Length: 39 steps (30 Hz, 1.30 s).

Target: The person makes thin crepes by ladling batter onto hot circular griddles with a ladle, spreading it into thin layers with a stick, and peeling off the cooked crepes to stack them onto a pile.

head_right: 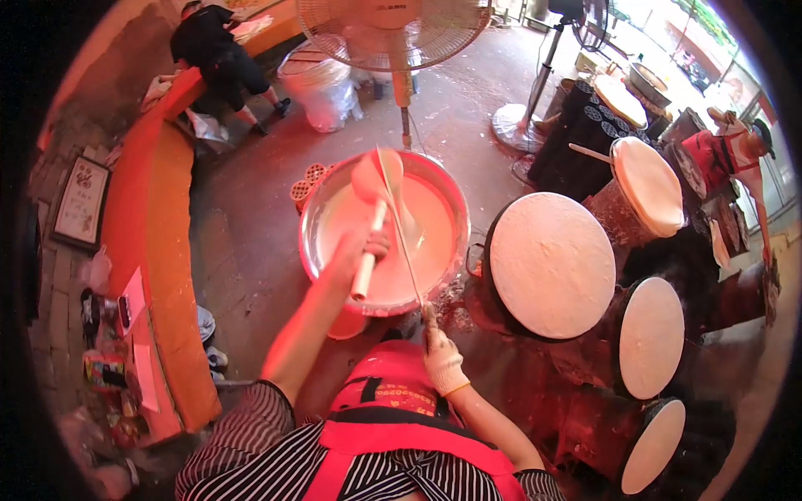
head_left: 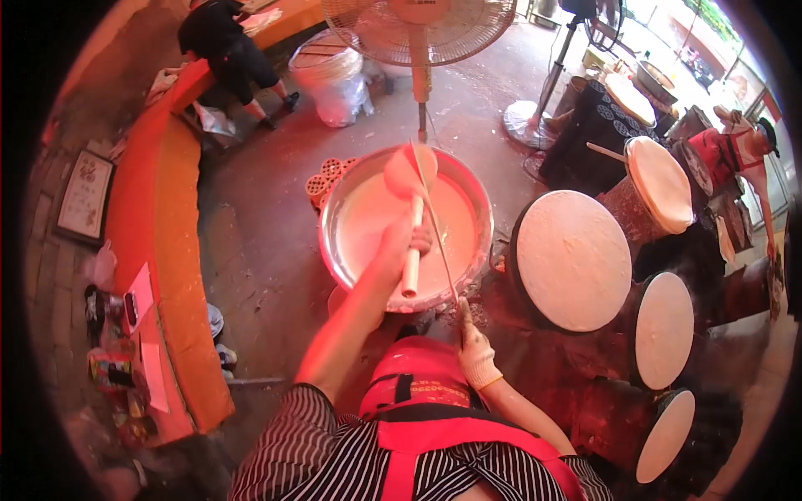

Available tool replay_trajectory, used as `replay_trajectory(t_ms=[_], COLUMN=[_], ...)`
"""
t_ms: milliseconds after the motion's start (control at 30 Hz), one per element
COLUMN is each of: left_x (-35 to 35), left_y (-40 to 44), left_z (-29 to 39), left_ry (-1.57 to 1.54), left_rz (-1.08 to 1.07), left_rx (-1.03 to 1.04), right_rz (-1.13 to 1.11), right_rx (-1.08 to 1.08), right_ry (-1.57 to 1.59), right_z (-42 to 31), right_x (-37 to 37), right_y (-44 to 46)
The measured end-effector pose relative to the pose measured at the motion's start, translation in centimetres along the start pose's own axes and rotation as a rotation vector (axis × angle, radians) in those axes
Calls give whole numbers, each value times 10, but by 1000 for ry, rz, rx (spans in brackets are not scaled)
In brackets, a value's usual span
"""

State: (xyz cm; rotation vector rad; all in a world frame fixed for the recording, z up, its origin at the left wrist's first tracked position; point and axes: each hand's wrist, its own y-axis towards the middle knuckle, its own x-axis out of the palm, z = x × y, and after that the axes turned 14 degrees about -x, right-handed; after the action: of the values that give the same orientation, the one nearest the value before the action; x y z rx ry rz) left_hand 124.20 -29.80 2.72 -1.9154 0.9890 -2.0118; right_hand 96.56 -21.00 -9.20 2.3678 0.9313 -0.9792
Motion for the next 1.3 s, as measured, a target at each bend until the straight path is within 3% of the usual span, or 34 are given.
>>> replay_trajectory(t_ms=[100, 167, 267, 400, 467, 500, 533, 567, 633, 667, 700, 733, 800, 900, 1000, 1067, 1100, 1133, 1167, 1200, 1233, 1267, 1300], left_x=[57, 98, 155, 181, 175, 175, 172, 169, 158, 161, 159, 158, 161, 153, 143, 131, 114, 102, 86, 66, 58, 33, 12], left_y=[-69, -117, -180, -185, -148, -136, -124, -111, -110, -108, -102, -104, -104, -98, -99, -136, -136, -157, -176, -198, -231, -250, -277], left_z=[1, -5, 2, 61, 109, 117, 121, 123, 98, 87, 73, 51, -8, -109, -253, -376, -434, -499, -561, -622, -678, -732, -786], left_ry=[390, 547, 1005, 1272, 1259, 1304, 1125, 942, 1207, 1059, 1157, 1249, 1564, 1810, 1863, 2132, 2055, 2237, 2332, 2525, 2517, 2565, 2624], left_rz=[103, 109, 245, 246, 342, 327, 341, 360, 277, 332, 365, 352, 288, 226, 186, 46, 36, -89, -258, -528, -684, -1104, -1390], left_rx=[168, 234, 523, 536, 191, 163, -4, -170, -192, -356, -371, -403, -470, -733, -1226, -1356, -1563, -1594, -1658, -1570, -1626, -1475, -1255], right_rz=[264, 291, 345, 625, 605, 459, 305, 399, 590, 707, 749, 652, 754, 970, 1139, 1257, 1344, 1431, 1516, 1615, 1600, 1580, 1662], right_rx=[-215, -288, -355, -372, -253, -113, 33, 28, -34, -65, -35, 158, 191, 385, 628, 810, 955, 1073, 1059, 1058, 1195, 1328, 1299], right_ry=[-2, -51, -89, -269, -282, -359, -423, -410, -366, -370, -345, -286, -213, -312, -387, -499, -387, -266, -464, -366, -377, -381, -467], right_z=[-22, -24, -49, -73, -85, -89, -90, -86, -100, -102, -94, -96, -113, -154, -219, -267, -291, -313, -331, -347, -370, -397, -415], right_x=[-21, -43, -96, -117, -107, -104, -98, -84, -72, -60, -48, -38, -28, 32, 74, 107, 120, 128, 128, 132, 119, 103, 86], right_y=[-7, -8, 11, 59, 86, 97, 103, 101, 65, 39, 10, -26, -103, -226, -331, -394, -423, -450, -476, -511, -539, -566, -592])
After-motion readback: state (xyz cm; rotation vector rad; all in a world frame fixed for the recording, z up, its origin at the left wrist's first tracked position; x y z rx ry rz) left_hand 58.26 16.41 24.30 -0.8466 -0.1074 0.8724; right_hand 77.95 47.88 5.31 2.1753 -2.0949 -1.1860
